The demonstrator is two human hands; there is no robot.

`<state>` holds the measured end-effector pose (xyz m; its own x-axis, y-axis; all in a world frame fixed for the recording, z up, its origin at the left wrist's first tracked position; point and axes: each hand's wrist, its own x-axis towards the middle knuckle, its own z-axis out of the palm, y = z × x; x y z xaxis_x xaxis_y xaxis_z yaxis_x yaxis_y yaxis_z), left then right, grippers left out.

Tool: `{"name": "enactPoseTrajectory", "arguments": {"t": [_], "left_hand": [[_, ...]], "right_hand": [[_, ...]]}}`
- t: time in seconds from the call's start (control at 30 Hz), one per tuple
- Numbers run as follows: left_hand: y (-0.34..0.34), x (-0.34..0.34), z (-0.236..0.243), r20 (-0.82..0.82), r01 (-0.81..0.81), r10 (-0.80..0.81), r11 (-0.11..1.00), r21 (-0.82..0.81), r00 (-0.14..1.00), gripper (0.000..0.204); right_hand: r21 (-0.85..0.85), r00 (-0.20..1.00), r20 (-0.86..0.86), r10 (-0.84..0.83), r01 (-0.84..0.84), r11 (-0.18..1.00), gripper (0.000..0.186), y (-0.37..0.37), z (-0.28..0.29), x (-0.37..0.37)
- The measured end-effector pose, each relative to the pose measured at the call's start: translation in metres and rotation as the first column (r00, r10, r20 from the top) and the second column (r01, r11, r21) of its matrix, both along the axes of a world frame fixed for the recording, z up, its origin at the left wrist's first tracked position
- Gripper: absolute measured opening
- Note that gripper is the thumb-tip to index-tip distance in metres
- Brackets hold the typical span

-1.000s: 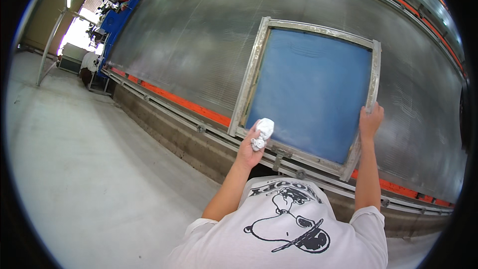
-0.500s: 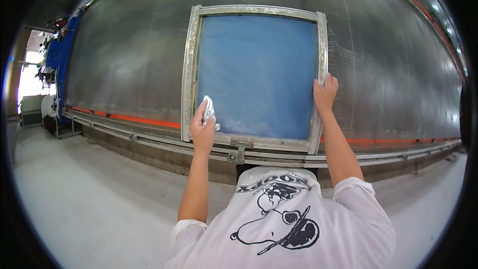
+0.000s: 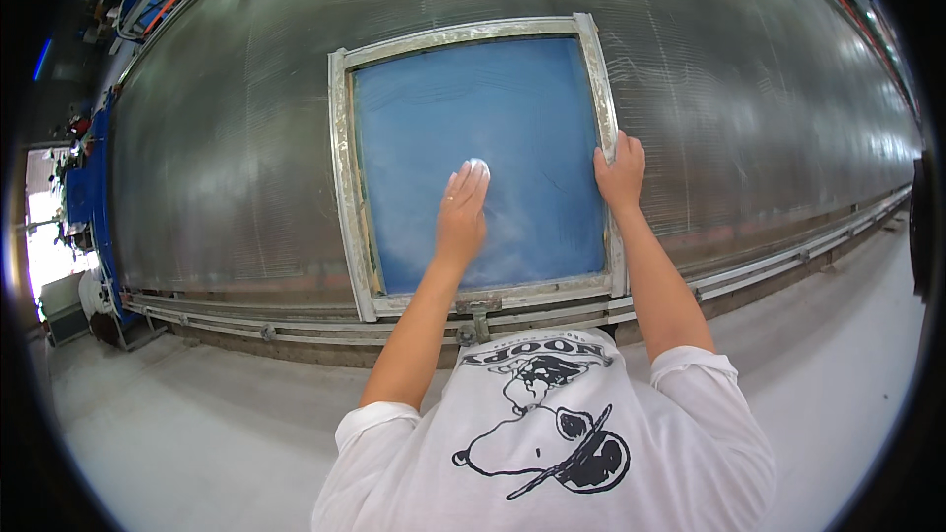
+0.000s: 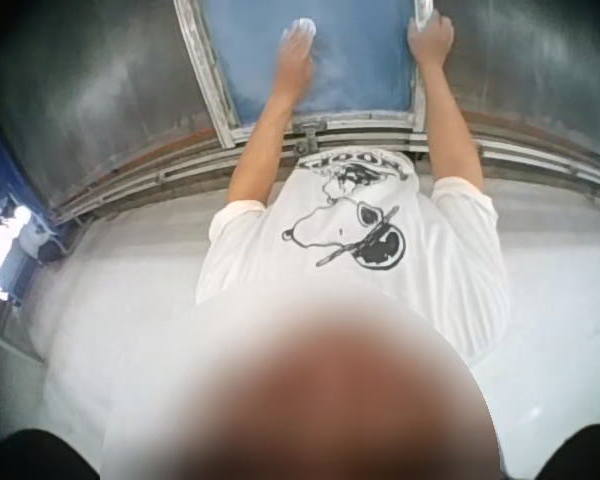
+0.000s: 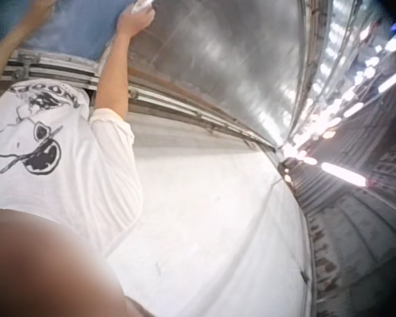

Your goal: The person wipes a rectangular blue screen with a white cloth, moving in circular and sweeping motions across the surface. The person repositions the screen on a metal workbench and continues wiping until the end of the clip.

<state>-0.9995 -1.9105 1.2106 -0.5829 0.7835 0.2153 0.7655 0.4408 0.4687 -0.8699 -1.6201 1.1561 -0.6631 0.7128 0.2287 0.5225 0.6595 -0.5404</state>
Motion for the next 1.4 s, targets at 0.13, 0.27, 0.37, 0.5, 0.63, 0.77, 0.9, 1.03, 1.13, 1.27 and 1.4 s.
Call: {"name": "enactPoseTrajectory", "arguments": {"t": [0.13, 0.27, 0.37, 0.5, 0.63, 0.77, 0.9, 1.03, 1.13, 1.27, 1.4], "left_hand": [[0.012, 0.008, -0.018, 0.044, 0.081, -0.080, 0.996, -0.031, 0.996, 0.056], [0.001, 0.033, -0.017, 0.048, 0.224, -0.221, 0.970, -0.091, 0.974, 0.057], [-0.031, -0.023, -0.023, 0.000, 0.083, -0.084, 0.980, -0.179, 0.996, 0.053], [0.012, -0.065, -0.036, -0.154, -0.411, 0.405, 0.912, -0.003, 0.901, 0.050], [0.047, 0.025, -0.033, 0.058, 0.127, -0.126, 0.992, -0.011, 0.990, 0.046], [-0.008, -0.058, -0.024, 0.022, -0.120, 0.123, 0.986, -0.115, 0.992, 0.043], [-0.011, -0.179, -0.025, -0.180, -0.485, 0.469, 0.873, -0.053, 0.864, 0.041], [0.044, -0.163, -0.035, -0.071, -0.047, 0.042, 0.996, -0.069, 0.997, 0.042], [0.046, -0.170, -0.031, -0.108, -0.216, 0.204, 0.970, -0.108, 0.973, 0.043], [0.063, -0.169, -0.037, -0.170, -0.512, 0.498, 0.857, -0.053, 0.850, 0.044], [0.088, -0.158, -0.040, -0.201, -0.487, 0.479, 0.873, 0.013, 0.854, 0.046]], "right_hand": [[0.013, 1.000, 0.001, -0.022, 0.022, 1.000, 0.055, 0.005, -0.006, -0.003], [-0.033, 0.999, 0.034, -0.036, 0.037, 0.999, 0.055, 0.001, 0.001, 0.002], [-0.017, 0.998, 0.029, -0.056, 0.057, 0.998, 0.054, 0.003, 0.008, -0.004], [-0.047, 0.999, 0.048, -0.023, 0.025, 0.999, 0.053, -0.005, 0.010, -0.011], [-0.034, 0.996, 0.067, -0.050, 0.052, 0.998, 0.053, -0.004, 0.012, -0.006], [-0.004, 0.996, 0.055, -0.068, 0.068, 0.998, 0.055, 0.003, 0.011, -0.004], [-0.038, 0.999, 0.050, -0.018, 0.020, 0.999, 0.056, -0.009, 0.015, -0.009], [-0.026, 0.997, 0.064, -0.048, 0.049, 0.998, 0.057, 0.000, 0.010, -0.004], [-0.060, 0.999, 0.035, -0.031, 0.033, 0.998, 0.057, 0.001, 0.017, -0.004], [-0.050, 0.999, 0.015, -0.036, 0.037, 0.998, 0.056, -0.002, 0.013, -0.007], [-0.061, 0.999, 0.014, -0.042, 0.043, 0.997, 0.055, -0.003, 0.017, -0.004]]}}
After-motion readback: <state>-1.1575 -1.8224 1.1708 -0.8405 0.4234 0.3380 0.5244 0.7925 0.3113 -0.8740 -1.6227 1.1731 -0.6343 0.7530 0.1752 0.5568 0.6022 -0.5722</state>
